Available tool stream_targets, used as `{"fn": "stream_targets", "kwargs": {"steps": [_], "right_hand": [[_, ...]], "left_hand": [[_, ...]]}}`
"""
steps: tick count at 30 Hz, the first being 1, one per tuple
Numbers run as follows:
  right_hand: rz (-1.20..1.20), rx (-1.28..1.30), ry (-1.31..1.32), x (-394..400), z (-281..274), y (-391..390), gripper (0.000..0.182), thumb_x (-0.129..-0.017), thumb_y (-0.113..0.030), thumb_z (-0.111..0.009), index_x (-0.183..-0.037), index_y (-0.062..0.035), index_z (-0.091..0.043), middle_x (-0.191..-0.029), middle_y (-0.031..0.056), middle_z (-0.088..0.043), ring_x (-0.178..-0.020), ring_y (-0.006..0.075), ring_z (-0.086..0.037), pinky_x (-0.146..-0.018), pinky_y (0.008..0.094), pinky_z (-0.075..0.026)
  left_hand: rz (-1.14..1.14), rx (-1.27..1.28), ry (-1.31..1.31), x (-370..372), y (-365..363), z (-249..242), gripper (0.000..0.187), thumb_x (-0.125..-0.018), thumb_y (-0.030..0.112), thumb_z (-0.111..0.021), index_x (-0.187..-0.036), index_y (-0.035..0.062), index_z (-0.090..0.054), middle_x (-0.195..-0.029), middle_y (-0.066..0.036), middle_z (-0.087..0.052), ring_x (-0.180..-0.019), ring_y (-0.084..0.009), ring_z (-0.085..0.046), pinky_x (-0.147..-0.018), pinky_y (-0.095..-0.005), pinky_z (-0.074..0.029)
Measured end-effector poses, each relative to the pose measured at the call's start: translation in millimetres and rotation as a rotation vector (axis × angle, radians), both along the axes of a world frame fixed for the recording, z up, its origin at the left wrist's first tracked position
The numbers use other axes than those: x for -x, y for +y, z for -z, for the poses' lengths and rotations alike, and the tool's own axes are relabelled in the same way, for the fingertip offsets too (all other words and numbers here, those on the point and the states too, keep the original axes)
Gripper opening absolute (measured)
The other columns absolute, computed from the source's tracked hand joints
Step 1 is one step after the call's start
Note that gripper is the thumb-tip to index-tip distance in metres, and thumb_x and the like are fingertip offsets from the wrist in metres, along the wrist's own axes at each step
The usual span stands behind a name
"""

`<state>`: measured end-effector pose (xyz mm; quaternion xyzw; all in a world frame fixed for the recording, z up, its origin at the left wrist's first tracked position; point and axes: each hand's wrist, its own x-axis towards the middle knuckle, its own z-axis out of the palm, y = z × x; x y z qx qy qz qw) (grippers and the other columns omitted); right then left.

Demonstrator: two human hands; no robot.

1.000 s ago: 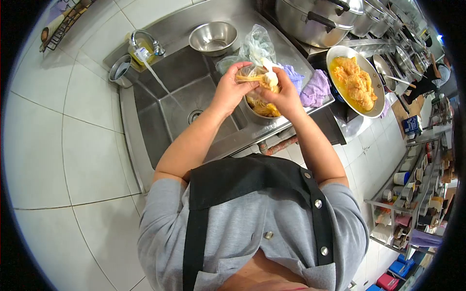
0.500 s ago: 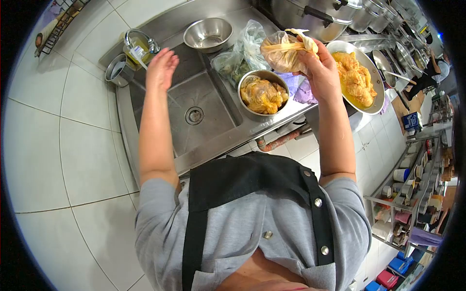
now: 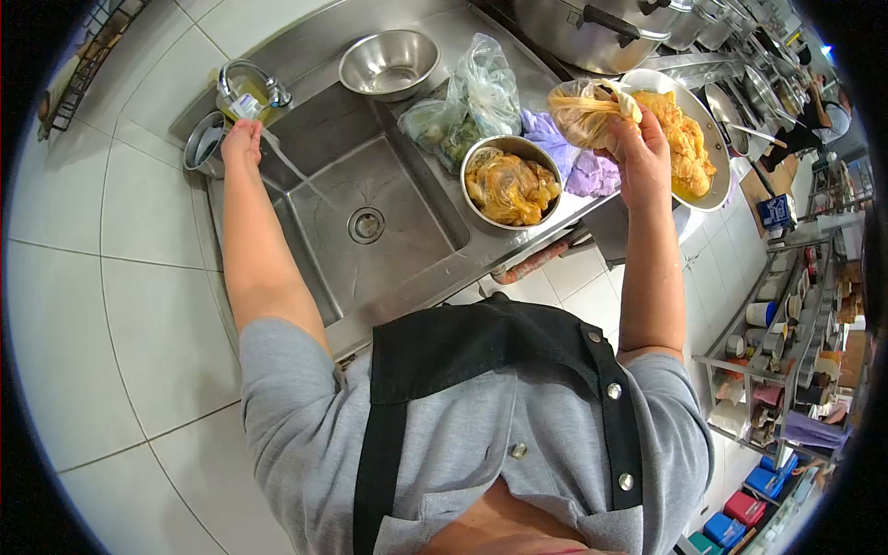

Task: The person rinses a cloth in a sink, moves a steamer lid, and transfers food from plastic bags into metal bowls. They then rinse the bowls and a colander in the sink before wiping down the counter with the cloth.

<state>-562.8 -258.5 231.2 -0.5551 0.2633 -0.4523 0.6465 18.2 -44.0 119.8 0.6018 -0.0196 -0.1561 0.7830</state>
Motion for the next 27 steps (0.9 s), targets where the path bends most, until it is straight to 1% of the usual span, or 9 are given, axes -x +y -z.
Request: {"fn": "stream_targets", "kwargs": {"steps": [6,8,10,12,14,16,22,24,27], "right_hand": [[0.181,-0.045,0.009,2.9,27.2,-11.6,0.035,-0.084,-0.010,-0.054,-0.117,-0.0034,-0.046,-0.104,0.0082,-0.058,-0.085,0.0154,-0.060,-0.067,0.0288,-0.052],[0.199,-0.063,-0.015,4.1,45.1,-15.1,0.033,-0.084,-0.009,-0.053,-0.116,-0.0041,-0.046,-0.102,0.0085,-0.058,-0.086,0.0152,-0.059,-0.067,0.0288,-0.052],[0.268,-0.086,-0.046,5.5,65.7,-19.1,0.031,-0.085,-0.009,-0.052,-0.115,-0.0041,-0.045,-0.102,0.0090,-0.058,-0.087,0.0158,-0.059,-0.067,0.0284,-0.051],[0.365,-0.042,-0.118,-1.3,98.3,-24.3,0.034,-0.083,-0.009,-0.055,-0.113,0.0009,-0.043,-0.103,0.0110,-0.053,-0.085,0.0185,-0.058,-0.067,0.0314,-0.051],[0.529,0.360,0.304,1.3,164.9,-51.7,0.037,-0.083,-0.008,-0.056,-0.117,-0.0024,-0.041,-0.105,0.0117,-0.055,-0.090,0.0195,-0.058,-0.070,0.0281,-0.050],[0.287,0.476,0.807,9.9,204.3,-67.8,0.051,-0.078,-0.014,-0.062,-0.120,0.0001,-0.037,-0.109,0.0156,-0.053,-0.090,0.0263,-0.057,-0.073,0.0329,-0.048],[0.654,0.868,0.953,-0.4,85.9,14.1,0.045,-0.071,-0.016,-0.061,-0.111,-0.0003,-0.048,-0.105,0.0207,-0.053,-0.099,0.0349,-0.050,-0.089,0.0408,-0.038],[0.099,0.890,0.701,-7.0,63.7,26.7,0.046,-0.072,-0.020,-0.062,-0.113,-0.0039,-0.048,-0.108,0.0189,-0.052,-0.099,0.0355,-0.050,-0.090,0.0409,-0.038],[-0.173,0.982,0.934,-29.6,55.8,54.0,0.047,-0.070,-0.018,-0.064,-0.113,-0.0079,-0.050,-0.105,0.0172,-0.055,-0.102,0.0328,-0.051,-0.086,0.0389,-0.043]], "left_hand": [[0.091,0.021,0.001,-13.0,-2.9,-4.6,0.026,-0.084,-0.010,-0.039,-0.110,-0.0075,-0.044,-0.108,-0.015,-0.051,-0.093,-0.0243,-0.057,-0.083,-0.0296,-0.052],[0.099,-0.037,-0.059,-23.5,3.2,20.2,0.020,-0.091,0.008,-0.042,-0.102,-0.0049,-0.052,-0.099,-0.016,-0.056,-0.090,-0.0221,-0.059,-0.072,-0.0264,-0.054],[0.597,-0.899,-0.144,-37.1,10.9,37.0,0.038,-0.091,0.033,-0.044,-0.091,-0.0017,-0.059,-0.091,-0.020,-0.058,-0.093,-0.0188,-0.060,-0.065,-0.0262,-0.052],[0.540,-1.178,-0.029,60.1,4.6,16.5,0.048,-0.087,0.045,-0.046,-0.090,0.0001,-0.062,-0.099,-0.021,-0.059,-0.099,-0.0239,-0.057,-0.075,-0.0332,-0.049],[0.662,-1.633,-0.550,95.6,5.8,50.5,0.052,-0.085,0.044,-0.049,-0.101,-0.0040,-0.059,-0.108,-0.021,-0.058,-0.104,-0.0296,-0.055,-0.087,-0.0385,-0.044],[0.756,-1.768,-0.611,131.4,1.4,77.5,0.056,-0.082,0.045,-0.052,-0.109,-0.0036,-0.057,-0.115,-0.020,-0.055,-0.107,-0.0326,-0.053,-0.091,-0.0409,-0.040],[0.912,-0.720,-0.581,293.8,-24.4,43.7,0.035,-0.079,0.028,-0.064,-0.101,0.0035,-0.055,-0.095,-0.011,-0.060,-0.087,-0.0196,-0.057,-0.073,-0.0351,-0.050],[0.893,-0.327,0.026,343.6,-35.8,11.2,0.036,-0.084,0.023,-0.060,-0.110,0.0039,-0.045,-0.089,-0.007,-0.055,-0.076,-0.0153,-0.056,-0.071,-0.0323,-0.051],[0.972,-0.167,0.127,367.6,-53.6,8.5,0.039,-0.085,0.018,-0.058,-0.115,0.0046,-0.038,-0.088,-0.006,-0.051,-0.071,-0.0139,-0.054,-0.065,-0.0304,-0.052]]}}
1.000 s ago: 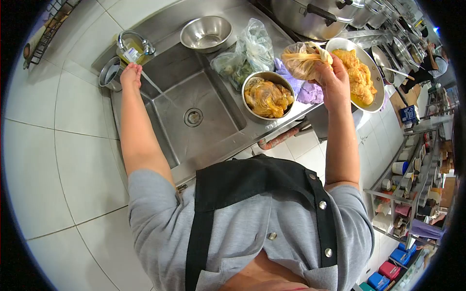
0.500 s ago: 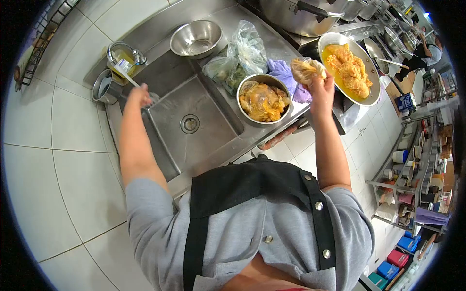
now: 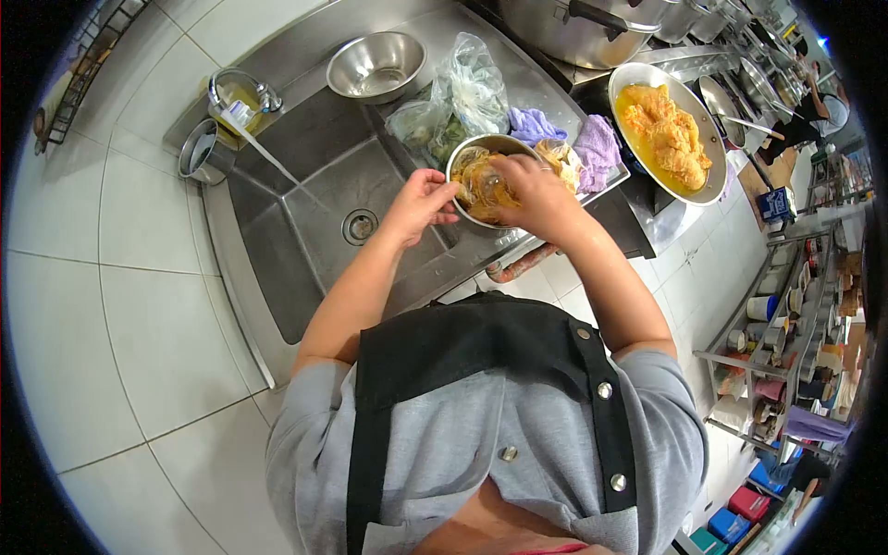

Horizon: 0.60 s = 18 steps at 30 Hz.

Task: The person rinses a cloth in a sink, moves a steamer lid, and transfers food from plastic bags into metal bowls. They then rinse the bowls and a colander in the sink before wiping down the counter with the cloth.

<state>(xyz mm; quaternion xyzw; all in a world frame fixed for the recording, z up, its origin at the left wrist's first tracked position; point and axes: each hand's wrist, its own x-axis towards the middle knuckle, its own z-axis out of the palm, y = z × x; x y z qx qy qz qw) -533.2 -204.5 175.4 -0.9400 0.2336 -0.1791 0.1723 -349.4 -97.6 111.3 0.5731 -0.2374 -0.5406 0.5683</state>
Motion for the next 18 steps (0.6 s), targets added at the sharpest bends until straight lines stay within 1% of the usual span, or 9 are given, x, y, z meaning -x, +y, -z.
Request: {"fn": "stream_targets", "kwargs": {"steps": [1,3,4,5,7,8,11,14,18], "right_hand": [[-0.007,0.004,0.000,-6.3,3.7,1.0,0.047,-0.070,-0.018,-0.064,-0.113,-0.0079,-0.050,-0.105,0.0172,-0.055,-0.102,0.0328,-0.051,-0.086,0.0389,-0.043],[0.067,0.082,0.284,-21.5,17.2,-7.5,0.041,-0.070,-0.023,-0.061,-0.108,-0.0087,-0.053,-0.098,0.0148,-0.057,-0.093,0.0364,-0.055,-0.077,0.0418,-0.048],[0.067,0.166,0.189,-23.9,32.9,-16.7,0.034,-0.071,-0.022,-0.060,-0.102,-0.0094,-0.055,-0.091,0.0124,-0.059,-0.085,0.0345,-0.059,-0.069,0.0415,-0.049],[0.065,0.164,0.190,-25.5,31.7,-23.2,0.034,-0.071,-0.022,-0.060,-0.102,-0.0094,-0.055,-0.091,0.0124,-0.059,-0.085,0.0345,-0.059,-0.069,0.0415,-0.049],[0.080,0.013,0.149,-28.3,23.8,-35.9,0.026,-0.069,-0.019,-0.061,-0.094,-0.0099,-0.058,-0.086,0.0137,-0.060,-0.079,0.0328,-0.060,-0.067,0.0411,-0.048],[0.042,-0.086,0.039,-26.7,18.3,-42.2,0.017,-0.067,-0.018,-0.063,-0.082,-0.0091,-0.061,-0.077,0.0152,-0.061,-0.074,0.0320,-0.060,-0.064,0.0406,-0.047],[0.022,-0.180,0.079,-29.2,-2.7,-53.5,0.014,-0.065,-0.015,-0.063,-0.076,-0.0071,-0.061,-0.071,0.0157,-0.061,-0.072,0.0329,-0.060,-0.062,0.0401,-0.047],[0.033,-0.132,-0.003,-31.7,-33.4,-53.1,0.013,-0.065,-0.013,-0.061,-0.076,-0.0061,-0.060,-0.068,0.0152,-0.060,-0.068,0.0330,-0.059,-0.061,0.0390,-0.046],[0.055,-0.038,-0.121,-25.0,-92.7,-45.9,0.013,-0.066,-0.010,-0.060,-0.078,-0.0048,-0.057,-0.069,0.0147,-0.059,-0.068,0.0330,-0.059,-0.062,0.0383,-0.046]], "left_hand": [[-0.007,0.004,0.000,5.0,-2.1,-0.4,0.039,-0.085,0.018,-0.058,-0.115,0.0046,-0.038,-0.088,-0.006,-0.051,-0.071,-0.0139,-0.054,-0.065,-0.0304,-0.052],[-0.025,0.039,0.001,9.6,-4.6,-1.6,0.037,-0.085,0.012,-0.056,-0.117,0.0042,-0.037,-0.087,-0.006,-0.050,-0.070,-0.0130,-0.054,-0.060,-0.0287,-0.052],[-0.015,0.053,-0.032,9.5,-5.2,-3.3,0.045,-0.085,0.009,-0.055,-0.125,0.0047,-0.034,-0.086,-0.006,-0.050,-0.068,-0.0131,-0.054,-0.059,-0.0286,-0.053],[-0.017,0.051,-0.030,8.9,-4.9,-4.0,0.045,-0.085,0.009,-0.055,-0.125,0.0047,-0.034,-0.086,-0.006,-0.050,-0.068,-0.0131,-0.054,-0.059,-0.0286,-0.053],[0.044,0.083,0.026,7.4,-5.4,-5.7,0.056,-0.085,0.007,-0.055,-0.133,0.0066,-0.027,-0.085,-0.007,-0.051,-0.068,-0.0130,-0.054,-0.061,-0.0295,-0.054],[0.056,0.075,0.037,7.7,-4.5,-8.4,0.061,-0.084,0.006,-0.055,-0.137,0.0085,-0.023,-0.086,-0.006,-0.050,-0.070,-0.0129,-0.054,-0.063,-0.0303,-0.055],[0.036,0.062,0.057,6.7,-5.3,-1.5,0.059,-0.085,0.006,-0.054,-0.136,0.0087,-0.025,-0.091,-0.007,-0.052,-0.069,-0.0128,-0.054,-0.064,-0.0304,-0.055],[0.084,0.084,0.081,3.9,-5.6,-0.4,0.057,-0.086,0.006,-0.052,-0.136,0.0089,-0.025,-0.098,-0.008,-0.054,-0.073,-0.0135,-0.056,-0.065,-0.0305,-0.055],[0.053,0.033,0.081,4.2,-5.9,-2.1,0.055,-0.087,0.007,-0.050,-0.136,0.0097,-0.026,-0.103,-0.009,-0.054,-0.077,-0.0146,-0.058,-0.066,-0.0304,-0.055]]}}
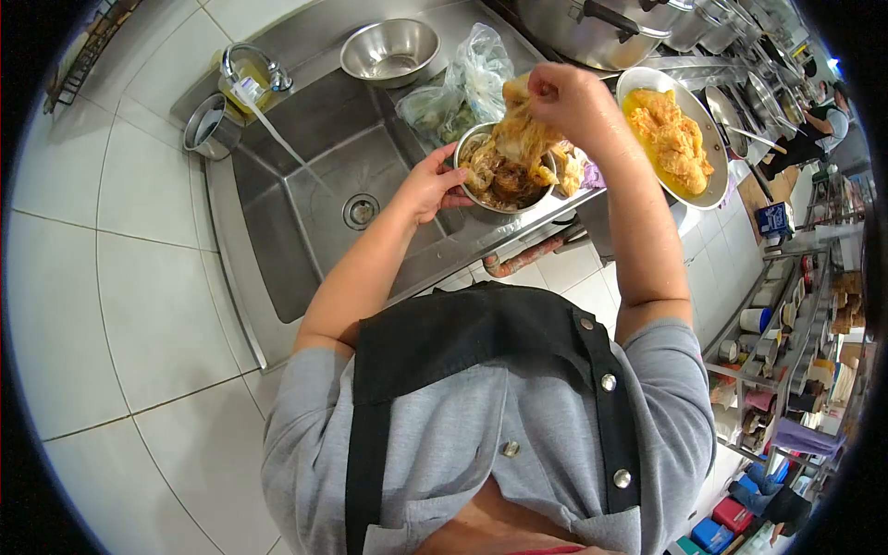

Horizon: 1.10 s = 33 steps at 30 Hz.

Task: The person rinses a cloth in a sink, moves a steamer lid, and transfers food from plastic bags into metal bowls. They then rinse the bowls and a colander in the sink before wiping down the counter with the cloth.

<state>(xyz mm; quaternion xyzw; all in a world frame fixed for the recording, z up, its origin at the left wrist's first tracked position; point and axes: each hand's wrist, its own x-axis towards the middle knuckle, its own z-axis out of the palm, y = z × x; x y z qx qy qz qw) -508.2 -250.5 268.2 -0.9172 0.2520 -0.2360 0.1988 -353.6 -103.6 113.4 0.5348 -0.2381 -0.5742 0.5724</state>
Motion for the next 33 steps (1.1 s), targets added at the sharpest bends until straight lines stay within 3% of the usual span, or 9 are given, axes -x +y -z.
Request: {"fn": "stream_targets", "kwargs": {"steps": [7,12,15,18,21,23,27,31,33], "right_hand": [[-0.004,0.119,-0.220,10.0,-17.1,12.7,0.012,-0.069,-0.012,-0.061,-0.080,-0.0071,-0.058,-0.079,0.0132,-0.058,-0.073,0.0324,-0.059,-0.063,0.0389,-0.047],[-0.129,-0.017,0.293,10.1,58.5,14.3,0.016,-0.071,-0.012,-0.061,-0.086,-0.0064,-0.061,-0.080,0.0136,-0.061,-0.076,0.0315,-0.060,-0.067,0.0374,-0.047],[-0.095,-0.377,0.031,26.2,72.7,-12.7,0.017,-0.074,-0.010,-0.061,-0.089,-0.0022,-0.061,-0.080,0.0120,-0.063,-0.075,0.0193,-0.061,-0.067,0.0317,-0.047],[0.145,-0.252,0.018,52.4,77.0,-41.2,0.025,-0.074,-0.019,-0.062,-0.093,-0.0027,-0.062,-0.086,0.0146,-0.064,-0.083,0.0273,-0.062,-0.074,0.0359,-0.047],[0.374,-0.068,0.574,60.1,136.2,-58.6,0.042,-0.072,-0.030,-0.066,-0.099,-0.0001,-0.053,-0.093,0.0193,-0.060,-0.087,0.0306,-0.061,-0.073,0.0385,-0.049],[0.557,-0.019,0.492,50.1,161.6,-32.3,0.043,-0.073,-0.028,-0.065,-0.102,-0.0016,-0.047,-0.096,0.0218,-0.056,-0.087,0.0351,-0.060,-0.071,0.0414,-0.050],[0.452,0.190,0.406,49.1,189.3,-19.1,0.034,-0.071,-0.016,-0.061,-0.098,-0.0027,-0.045,-0.095,0.0219,-0.054,-0.082,0.0368,-0.059,-0.068,0.0428,-0.051],[0.365,0.021,0.132,66.4,207.3,-34.6,0.026,-0.072,-0.013,-0.056,-0.095,-0.0033,-0.047,-0.089,0.0236,-0.057,-0.082,0.0406,-0.057,-0.070,0.0474,-0.047],[0.449,-0.084,0.204,65.2,178.2,-18.7,0.022,-0.074,-0.016,-0.055,-0.092,-0.0043,-0.050,-0.089,0.0225,-0.060,-0.085,0.0402,-0.056,-0.073,0.0480,-0.045]], "left_hand": [[0.026,0.007,0.058,2.2,0.5,-6.3,0.056,-0.086,0.007,-0.050,-0.136,0.0125,-0.025,-0.102,-0.007,-0.055,-0.079,-0.0154,-0.059,-0.067,-0.0298,-0.054],[0.058,0.014,0.068,-2.4,-1.4,-0.6,0.059,-0.085,0.007,-0.051,-0.137,0.0131,-0.023,-0.100,-0.007,-0.055,-0.076,-0.0152,-0.058,-0.064,-0.0303,-0.055],[0.040,0.021,0.056,-1.3,-4.9,3.0,0.056,-0.083,0.006,-0.051,-0.133,0.0102,-0.026,-0.096,-0.007,-0.055,-0.074,-0.0155,-0.058,-0.062,-0.0316,-0.055],[-0.099,-0.088,-0.048,5.1,-8.9,-0.9,0.031,-0.082,0.007,-0.051,-0.110,0.0023,-0.038,-0.087,-0.010,-0.055,-0.065,-0.0152,-0.058,-0.058,-0.0304,-0.056],[-0.039,-0.135,-0.132,0.6,-16.8,10.2,0.022,-0.079,0.006,-0.050,-0.098,0.0033,-0.038,-0.081,-0.009,-0.050,-0.062,-0.0145,-0.054,-0.054,-0.0336,-0.056],[-0.030,-0.130,-0.120,2.1,-16.7,7.7,0.015,-0.078,0.006,-0.049,-0.090,0.0056,-0.039,-0.077,-0.007,-0.050,-0.058,-0.0125,-0.052,-0.050,-0.0315,-0.055],[-0.041,-0.081,-0.054,2.3,-16.7,14.1,0.014,-0.078,0.006,-0.050,-0.088,0.0067,-0.041,-0.073,-0.005,-0.050,-0.056,-0.0108,-0.051,-0.049,-0.0290,-0.054],[-0.057,-0.068,-0.015,8.7,-11.6,15.4,0.016,-0.078,0.005,-0.051,-0.091,0.0067,-0.042,-0.073,-0.004,-0.050,-0.057,-0.0108,-0.052,-0.049,-0.0291,-0.054],[0.008,-0.050,0.059,5.2,0.7,0.9,0.020,-0.081,0.013,-0.059,-0.093,0.0072,-0.044,-0.074,-0.004,-0.049,-0.058,-0.0135,-0.053,-0.053,-0.0321,-0.055]]}}
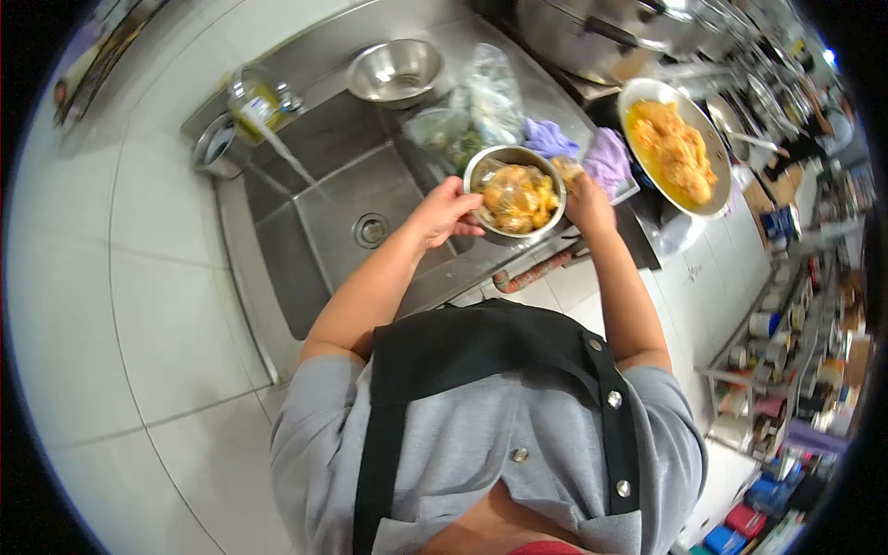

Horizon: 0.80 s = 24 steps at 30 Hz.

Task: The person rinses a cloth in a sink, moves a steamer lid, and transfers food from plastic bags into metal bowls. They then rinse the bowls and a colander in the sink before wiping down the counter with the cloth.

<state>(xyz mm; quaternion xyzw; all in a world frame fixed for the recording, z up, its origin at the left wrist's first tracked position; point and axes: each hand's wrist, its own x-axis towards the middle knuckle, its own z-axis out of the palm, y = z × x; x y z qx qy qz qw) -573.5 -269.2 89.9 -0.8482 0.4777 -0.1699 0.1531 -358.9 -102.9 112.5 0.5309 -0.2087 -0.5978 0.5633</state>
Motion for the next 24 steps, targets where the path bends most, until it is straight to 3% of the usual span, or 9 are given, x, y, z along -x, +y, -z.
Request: {"fn": "stream_targets", "kwargs": {"steps": [2,5,7,9,12,16,19,21,24], "right_hand": [[-0.028,0.073,-0.057,3.8,7.9,4.0,0.031,-0.075,-0.019,-0.058,-0.100,-0.0048,-0.050,-0.093,0.0223,-0.059,-0.089,0.0392,-0.056,-0.076,0.0469,-0.045],[-0.034,0.175,-0.165,3.0,23.4,16.7,0.035,-0.075,-0.013,-0.059,-0.108,-0.0058,-0.048,-0.097,0.0211,-0.055,-0.093,0.0393,-0.051,-0.081,0.0453,-0.039],[0.013,0.223,-0.237,2.5,39.6,20.5,0.039,-0.075,-0.013,-0.058,-0.112,-0.0067,-0.048,-0.101,0.0205,-0.053,-0.098,0.0373,-0.048,-0.086,0.0441,-0.036],[0.085,0.256,-0.256,-4.4,45.1,24.1,0.039,-0.075,-0.013,-0.058,-0.112,-0.0075,-0.047,-0.102,0.0191,-0.052,-0.101,0.0357,-0.046,-0.089,0.0427,-0.033],[0.166,0.314,-0.167,-15.1,54.5,23.2,0.036,-0.077,-0.013,-0.056,-0.112,-0.0112,-0.047,-0.101,0.0147,-0.052,-0.098,0.0336,-0.047,-0.088,0.0429,-0.034],[0.248,0.290,-0.133,-18.0,56.9,20.6,0.035,-0.076,-0.014,-0.056,-0.110,-0.0175,-0.049,-0.099,0.0134,-0.051,-0.097,0.0342,-0.048,-0.081,0.0445,-0.038],[0.193,0.320,-0.108,-14.7,57.6,16.4,0.035,-0.077,-0.016,-0.055,-0.111,-0.0176,-0.048,-0.099,0.0142,-0.051,-0.096,0.0353,-0.048,-0.080,0.0451,-0.039],[0.192,0.310,-0.091,-14.7,58.5,15.0,0.034,-0.077,-0.016,-0.055,-0.110,-0.0174,-0.049,-0.099,0.0140,-0.051,-0.096,0.0344,-0.048,-0.081,0.0448,-0.038],[0.213,0.318,-0.091,-16.3,56.6,15.7,0.033,-0.077,-0.018,-0.056,-0.109,-0.0166,-0.049,-0.098,0.0136,-0.051,-0.095,0.0338,-0.047,-0.081,0.0442,-0.038]], "left_hand": [[0.155,-0.012,0.078,-34.1,9.6,-1.2,0.019,-0.085,0.016,-0.057,-0.097,0.0069,-0.046,-0.077,-0.003,-0.055,-0.066,-0.0148,-0.057,-0.062,-0.0347,-0.055],[-0.255,0.201,-0.015,-135.9,16.5,23.6,0.021,-0.082,0.008,-0.056,-0.101,0.0040,-0.047,-0.080,-0.008,-0.058,-0.067,-0.0195,-0.060,-0.064,-0.0355,-0.054],[-0.750,0.226,-0.059,-213.3,29.5,22.8,0.020,-0.082,-0.001,-0.046,-0.103,-0.0005,-0.047,-0.078,-0.012,-0.056,-0.066,-0.0227,-0.060,-0.067,-0.0360,-0.054],[-1.124,0.218,-0.053,-277.8,40.0,22.0,0.024,-0.084,-0.004,-0.040,-0.108,-0.0026,-0.046,-0.093,-0.014,-0.051,-0.085,-0.0237,-0.056,-0.079,-0.0376,-0.052],[-0.916,0.204,-0.007,-336.4,35.9,24.3,0.035,-0.082,-0.002,-0.047,-0.117,-0.0026,-0.040,-0.109,-0.016,-0.046,-0.094,-0.0278,-0.051,-0.084,-0.0418,-0.049],[-0.941,0.074,-0.152,-370.0,-6.7,35.3,0.054,-0.078,0.003,-0.055,-0.126,0.0068,-0.031,-0.122,-0.018,-0.035,-0.110,-0.0330,-0.039,-0.085,-0.0488,-0.044],[-1.085,0.174,0.108,-437.0,-31.5,79.5,0.052,-0.074,0.004,-0.056,-0.121,0.0065,-0.036,-0.123,-0.016,-0.037,-0.106,-0.0287,-0.042,-0.078,-0.0451,-0.048],[-1.141,0.295,0.227,-474.3,-40.1,100.7,0.040,-0.074,0.002,-0.052,-0.112,0.0029,-0.042,-0.111,-0.016,-0.042,-0.098,-0.0295,-0.047,-0.076,-0.0437,-0.047],[-1.204,0.233,0.303,-483.4,-49.0,97.6,0.031,-0.076,0.002,-0.048,-0.107,0.0007,-0.043,-0.104,-0.015,-0.045,-0.093,-0.0285,-0.048,-0.071,-0.0414,-0.046]]}}
